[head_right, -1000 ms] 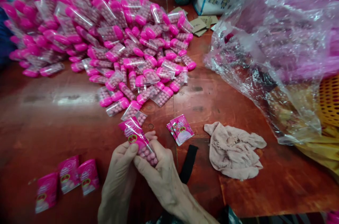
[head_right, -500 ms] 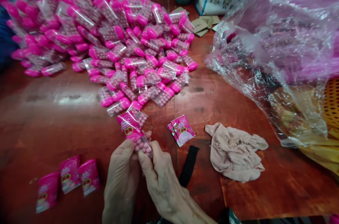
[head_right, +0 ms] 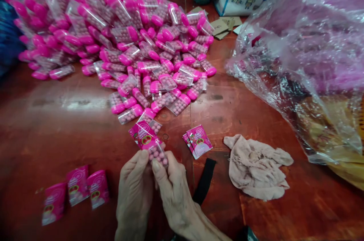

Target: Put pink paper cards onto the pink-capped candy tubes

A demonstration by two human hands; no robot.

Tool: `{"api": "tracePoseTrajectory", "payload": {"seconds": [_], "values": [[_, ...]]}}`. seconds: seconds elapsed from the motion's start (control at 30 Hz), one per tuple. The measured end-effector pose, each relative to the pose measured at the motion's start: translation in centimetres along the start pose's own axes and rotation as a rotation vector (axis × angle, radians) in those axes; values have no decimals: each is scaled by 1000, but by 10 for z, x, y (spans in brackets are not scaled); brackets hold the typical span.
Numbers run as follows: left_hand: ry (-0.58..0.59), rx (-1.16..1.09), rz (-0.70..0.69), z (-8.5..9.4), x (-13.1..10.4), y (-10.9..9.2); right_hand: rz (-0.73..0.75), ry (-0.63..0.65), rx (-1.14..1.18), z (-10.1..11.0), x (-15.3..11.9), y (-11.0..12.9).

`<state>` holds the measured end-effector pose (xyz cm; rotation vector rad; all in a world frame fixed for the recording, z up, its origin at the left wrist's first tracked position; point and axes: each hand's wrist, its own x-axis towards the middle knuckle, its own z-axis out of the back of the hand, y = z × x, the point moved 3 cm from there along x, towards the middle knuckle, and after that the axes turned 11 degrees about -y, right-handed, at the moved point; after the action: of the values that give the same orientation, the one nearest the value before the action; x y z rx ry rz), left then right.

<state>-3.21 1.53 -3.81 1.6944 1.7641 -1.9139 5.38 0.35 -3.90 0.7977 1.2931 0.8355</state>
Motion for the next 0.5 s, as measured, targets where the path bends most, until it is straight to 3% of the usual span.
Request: {"api": "tracePoseTrajectory", "payload": {"seconds": [0.23, 0.5], "values": [[26, 63, 14, -5, 4, -20, -15, 182, -98, -5, -8, -1], [94, 98, 49, -9, 1, -18, -72, 100, -134, -3, -5, -3]]}}
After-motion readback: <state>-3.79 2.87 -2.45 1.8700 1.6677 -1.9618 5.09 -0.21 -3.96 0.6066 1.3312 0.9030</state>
